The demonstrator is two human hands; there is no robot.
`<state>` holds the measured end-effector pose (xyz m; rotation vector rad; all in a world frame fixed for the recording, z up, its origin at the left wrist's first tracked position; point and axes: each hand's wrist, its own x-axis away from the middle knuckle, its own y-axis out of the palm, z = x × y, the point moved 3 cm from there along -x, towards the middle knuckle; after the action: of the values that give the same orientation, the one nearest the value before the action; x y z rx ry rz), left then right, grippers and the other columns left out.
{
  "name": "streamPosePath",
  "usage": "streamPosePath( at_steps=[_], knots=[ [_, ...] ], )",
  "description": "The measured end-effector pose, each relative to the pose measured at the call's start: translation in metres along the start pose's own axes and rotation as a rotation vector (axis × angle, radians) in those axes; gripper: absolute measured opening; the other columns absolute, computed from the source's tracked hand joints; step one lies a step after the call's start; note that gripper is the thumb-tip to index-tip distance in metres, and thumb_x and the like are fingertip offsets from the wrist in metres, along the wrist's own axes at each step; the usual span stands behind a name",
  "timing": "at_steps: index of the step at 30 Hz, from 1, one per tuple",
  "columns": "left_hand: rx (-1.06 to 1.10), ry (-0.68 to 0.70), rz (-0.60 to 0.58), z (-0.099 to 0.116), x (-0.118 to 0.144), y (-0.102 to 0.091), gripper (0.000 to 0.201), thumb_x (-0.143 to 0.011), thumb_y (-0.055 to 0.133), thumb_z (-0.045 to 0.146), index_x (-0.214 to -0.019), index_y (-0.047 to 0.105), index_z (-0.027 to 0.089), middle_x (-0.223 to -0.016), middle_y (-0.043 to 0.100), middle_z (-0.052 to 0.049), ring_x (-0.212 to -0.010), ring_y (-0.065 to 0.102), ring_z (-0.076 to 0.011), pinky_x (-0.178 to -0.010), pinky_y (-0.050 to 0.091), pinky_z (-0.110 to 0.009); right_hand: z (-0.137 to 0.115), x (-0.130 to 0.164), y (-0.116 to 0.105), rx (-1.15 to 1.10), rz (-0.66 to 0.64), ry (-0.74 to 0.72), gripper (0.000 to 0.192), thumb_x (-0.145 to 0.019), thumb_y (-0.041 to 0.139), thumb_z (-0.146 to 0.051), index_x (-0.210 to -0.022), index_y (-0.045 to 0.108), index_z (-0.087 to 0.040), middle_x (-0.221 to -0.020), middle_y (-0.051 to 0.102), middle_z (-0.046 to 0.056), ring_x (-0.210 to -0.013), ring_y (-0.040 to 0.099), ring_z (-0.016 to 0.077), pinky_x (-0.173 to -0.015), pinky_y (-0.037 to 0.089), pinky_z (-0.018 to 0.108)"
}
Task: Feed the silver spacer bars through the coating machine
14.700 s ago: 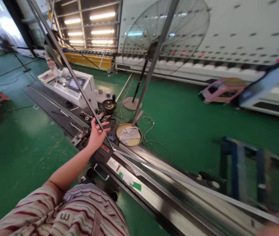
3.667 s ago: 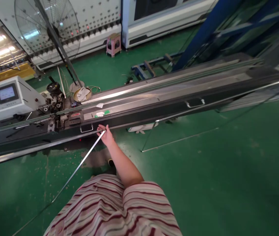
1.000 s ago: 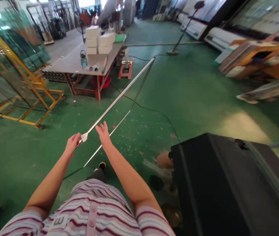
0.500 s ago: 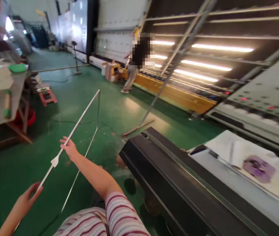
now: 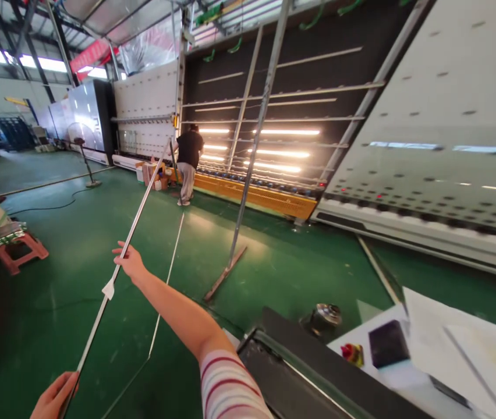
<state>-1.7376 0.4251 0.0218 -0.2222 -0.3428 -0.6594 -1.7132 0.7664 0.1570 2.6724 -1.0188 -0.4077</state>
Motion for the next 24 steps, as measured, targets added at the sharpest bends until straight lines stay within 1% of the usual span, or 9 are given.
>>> streamPosePath(
  at_steps=[4, 7, 9, 11, 12, 14, 17, 21, 24],
  knots=[
    [0.269, 0.02, 0.001, 0.063, -0.106, 0.067, 0.066, -0.044, 0.089, 0.065, -0.085, 0.074, 0.016, -0.071, 0.066, -0.001, -0.066, 0.059, -0.0146, -0.06, 0.046, -0.022, -0.063, -0.112, -0.03, 0.146, -0.037, 0.027, 0.077, -0.075, 0.077, -0.038, -0.144, 0.044, -0.032, -0.136, 0.059, 0.004, -0.109, 0.06, 0.0188, -0.102, 0.046, 0.045],
    [0.307, 0.102, -0.08, 0.125, -0.191, 0.114, 0.063, -0.044, 0.09, 0.061, -0.083, 0.073, 0.014, -0.071, 0.063, -0.001, -0.065, 0.054, -0.012, -0.059, 0.042, -0.02, -0.096, -0.172, -0.062, 0.315, 0.178, 0.024, 0.077, -0.09, 0.058, -0.055, -0.153, 0.029, -0.022, -0.151, 0.044, 0.013, -0.128, 0.05, 0.0224, -0.104, 0.044, 0.048],
    [0.314, 0.183, -0.118, 0.171, -0.247, 0.144, 0.063, -0.045, 0.089, 0.062, -0.08, 0.072, 0.013, -0.069, 0.06, 0.0, -0.066, 0.051, -0.0114, -0.059, 0.039, -0.02, -0.106, -0.186, -0.085, 0.421, 0.369, -0.066, 0.074, -0.094, 0.052, -0.05, -0.153, 0.028, -0.012, -0.152, 0.041, 0.018, -0.132, 0.045, 0.0211, -0.109, 0.039, 0.045],
    [0.312, 0.258, -0.161, 0.219, -0.299, 0.174, 0.064, -0.047, 0.087, 0.065, -0.079, 0.072, 0.012, -0.068, 0.058, 0.0, -0.066, 0.049, -0.0112, -0.059, 0.036, -0.02, -0.098, -0.18, -0.106, 0.51, 0.448, -0.152, 0.064, -0.09, 0.059, -0.039, -0.145, 0.043, -0.011, -0.15, 0.044, 0.016, -0.132, 0.045, 0.0204, -0.114, 0.035, 0.041],
    [0.31, 0.289, -0.185, 0.243, -0.322, 0.188, 0.064, -0.048, 0.086, 0.066, -0.079, 0.072, 0.012, -0.067, 0.057, 0.0, -0.065, 0.047, -0.011, -0.059, 0.034, -0.02, -0.087, -0.17, -0.115, 0.564, 0.443, -0.17, 0.057, -0.083, 0.066, -0.035, -0.134, 0.055, -0.012, -0.144, 0.051, 0.015, -0.129, 0.048, 0.0225, -0.112, 0.038, 0.041],
    [0.317, 0.362, -0.232, 0.29, -0.365, 0.216, 0.064, -0.05, 0.084, 0.068, -0.076, 0.07, 0.011, -0.065, 0.054, 0.001, -0.063, 0.044, -0.0103, -0.057, 0.031, -0.021, -0.059, -0.144, -0.135, 0.773, 0.396, -0.224, 0.046, -0.081, 0.065, -0.036, -0.123, 0.064, -0.018, -0.14, 0.053, 0.012, -0.128, 0.05, 0.0244, -0.108, 0.043, 0.042],
    [0.351, 0.426, -0.272, 0.351, -0.417, 0.254, 0.066, -0.048, 0.083, 0.071, -0.072, 0.067, 0.011, -0.062, 0.052, 0.001, -0.06, 0.042, -0.0102, -0.055, 0.028, -0.023, -0.006, -0.098, -0.173, 0.903, 0.445, -0.103, 0.035, -0.084, 0.061, -0.042, -0.112, 0.071, -0.024, -0.138, 0.055, 0.01, -0.129, 0.052, 0.025, -0.103, 0.048, 0.04],
    [0.377, 0.46, -0.342, 0.415, -0.467, 0.307, 0.066, -0.048, 0.081, 0.072, -0.07, 0.065, 0.012, -0.061, 0.051, 0.002, -0.058, 0.04, -0.0101, -0.055, 0.027, -0.024, 0.041, -0.042, -0.222, 0.918, 0.724, 0.055, 0.036, -0.083, 0.057, -0.048, -0.104, 0.075, -0.024, -0.134, 0.059, 0.013, -0.123, 0.059, 0.028, -0.087, 0.057, 0.036],
    [0.4, 0.501, -0.386, 0.455, -0.488, 0.348, 0.063, -0.052, 0.08, 0.071, -0.07, 0.064, 0.012, -0.062, 0.051, 0.002, -0.058, 0.041, -0.0101, -0.055, 0.027, -0.024, 0.059, -0.011, -0.24, 0.899, 0.903, 0.095, 0.034, -0.077, 0.062, -0.051, -0.092, 0.079, -0.025, -0.12, 0.067, 0.015, -0.111, 0.066, 0.0315, -0.082, 0.06, 0.038]
  ],
)
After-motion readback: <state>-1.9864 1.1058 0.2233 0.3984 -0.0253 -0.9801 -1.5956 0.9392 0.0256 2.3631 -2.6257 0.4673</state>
